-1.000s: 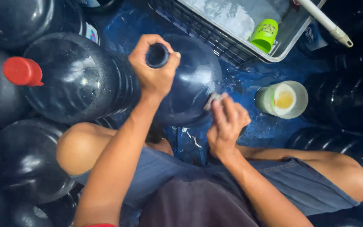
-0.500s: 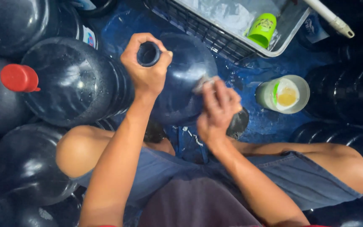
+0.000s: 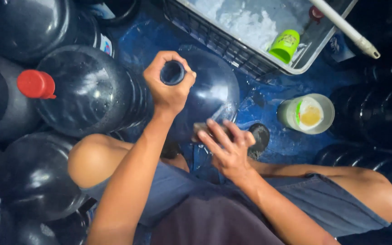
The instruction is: Scrubbing the exterior of a large plastic water jug with a sponge and soapy water to prepare it for reuse.
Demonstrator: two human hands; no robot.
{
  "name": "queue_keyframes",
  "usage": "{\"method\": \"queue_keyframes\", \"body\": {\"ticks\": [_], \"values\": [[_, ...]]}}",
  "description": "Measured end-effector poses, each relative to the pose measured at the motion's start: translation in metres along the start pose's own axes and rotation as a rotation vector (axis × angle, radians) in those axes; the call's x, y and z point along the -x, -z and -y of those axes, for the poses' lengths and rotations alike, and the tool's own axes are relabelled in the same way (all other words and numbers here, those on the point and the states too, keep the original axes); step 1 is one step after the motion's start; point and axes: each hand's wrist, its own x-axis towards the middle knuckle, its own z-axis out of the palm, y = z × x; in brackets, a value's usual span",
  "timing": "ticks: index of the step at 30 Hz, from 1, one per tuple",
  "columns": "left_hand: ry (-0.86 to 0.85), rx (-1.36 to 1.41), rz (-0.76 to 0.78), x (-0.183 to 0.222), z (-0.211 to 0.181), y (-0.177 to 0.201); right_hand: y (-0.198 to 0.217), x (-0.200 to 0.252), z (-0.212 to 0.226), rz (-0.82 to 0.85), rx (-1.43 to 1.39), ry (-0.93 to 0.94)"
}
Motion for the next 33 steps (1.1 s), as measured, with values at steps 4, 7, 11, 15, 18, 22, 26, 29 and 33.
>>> {"method": "queue_keyframes", "body": {"ticks": [4,7,11,15,18,22,26,29,33], "values": [[0.025,0.044,0.018,0.0,0.0,0.001,-0.007,0.01,-0.023,-0.187,-0.024,-0.041],[-0.006,0.03,0.016,0.002,0.002,-0.003,-0.004,-0.03,-0.018,-0.283,0.048,-0.136],[-0.024,0.007,-0.007,-0.005,0.003,0.006,-0.005,-0.01,-0.001,-0.088,0.03,-0.087],[-0.013,0.002,-0.011,0.003,-0.001,0.007,0.002,0.005,-0.021,-0.116,0.05,0.016],[-0.001,0.016,-0.009,0.013,0.0,-0.01,0.013,-0.036,-0.021,-0.144,0.202,-0.193],[0.025,0.058,0.035,0.013,0.0,-0.018,0.023,-0.048,-0.002,-0.008,0.015,-0.185],[0.065,-0.002,0.086,0.013,-0.01,-0.001,0.045,-0.034,-0.007,0.308,0.149,-0.127],[0.094,0.007,0.096,0.022,-0.018,-0.006,0.035,-0.049,-0.018,0.23,0.155,-0.299],[0.001,-0.013,-0.017,0.021,-0.008,-0.019,0.023,-0.044,-0.013,0.146,-0.003,-0.182]]}}
